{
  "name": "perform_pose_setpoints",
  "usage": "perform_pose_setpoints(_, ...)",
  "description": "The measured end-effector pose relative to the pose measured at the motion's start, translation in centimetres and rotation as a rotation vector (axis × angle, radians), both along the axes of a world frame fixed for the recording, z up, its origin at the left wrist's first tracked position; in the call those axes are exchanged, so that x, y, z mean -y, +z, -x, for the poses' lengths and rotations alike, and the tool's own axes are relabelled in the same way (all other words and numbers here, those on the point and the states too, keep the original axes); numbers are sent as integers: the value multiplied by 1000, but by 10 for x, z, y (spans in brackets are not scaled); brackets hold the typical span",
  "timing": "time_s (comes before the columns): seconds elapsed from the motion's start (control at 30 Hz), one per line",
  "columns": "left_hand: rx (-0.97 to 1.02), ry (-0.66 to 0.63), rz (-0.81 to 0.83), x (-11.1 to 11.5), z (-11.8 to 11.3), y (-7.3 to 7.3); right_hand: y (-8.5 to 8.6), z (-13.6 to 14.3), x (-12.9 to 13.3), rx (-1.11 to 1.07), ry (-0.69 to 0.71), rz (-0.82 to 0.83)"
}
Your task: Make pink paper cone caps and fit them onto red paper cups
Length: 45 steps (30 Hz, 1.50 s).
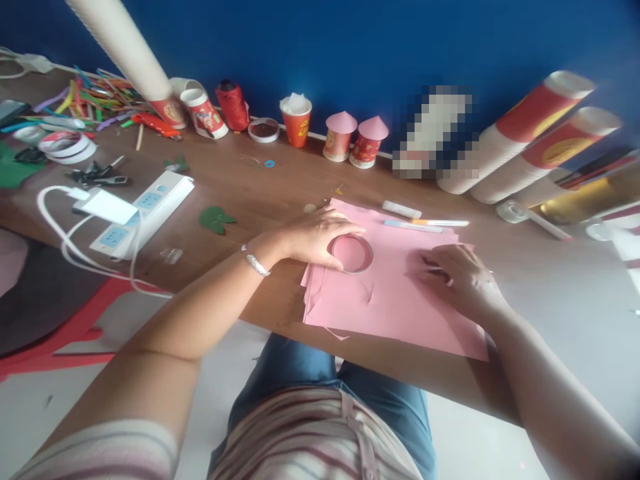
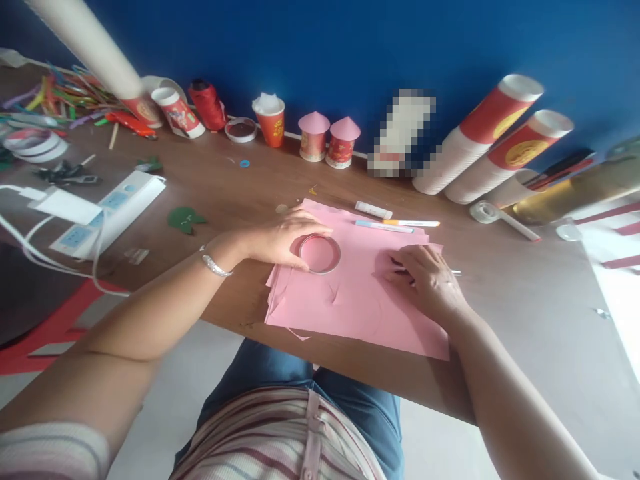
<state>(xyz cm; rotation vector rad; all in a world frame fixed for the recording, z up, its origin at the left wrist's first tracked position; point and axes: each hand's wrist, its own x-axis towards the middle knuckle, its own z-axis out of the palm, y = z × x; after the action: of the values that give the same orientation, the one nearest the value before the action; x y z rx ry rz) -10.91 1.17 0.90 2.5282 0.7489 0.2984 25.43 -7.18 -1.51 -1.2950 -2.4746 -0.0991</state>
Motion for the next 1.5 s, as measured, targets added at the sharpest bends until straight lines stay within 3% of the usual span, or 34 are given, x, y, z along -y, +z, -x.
perform_pose_setpoints(0.13, -92, -23, -36, -2, -2, 7, 19, 4, -4, -14, -126, -60)
perform_pose_setpoints(0.3, -72, -52, -30, -3, -4, 9, 41, 9, -33, 43, -205, -6)
perform_pose_setpoints(0.47, -4, -84, -16, -3, -4, 6, 41, 15, -62, 105, -234, -1)
perform_pose_setpoints(0.87, -14, -64, 37, -8, -1, 3, 35, 34, -91, 48, -294, 100)
perform_pose_setpoints(1.37, 93, -90, 19, -12, 0, -8, 21, 26, -65, -12, -223, 5)
perform_pose_setpoints(1.5, 140, -84, 28, -13, 3, -8, 25, 49, -46, -89, -30, -21)
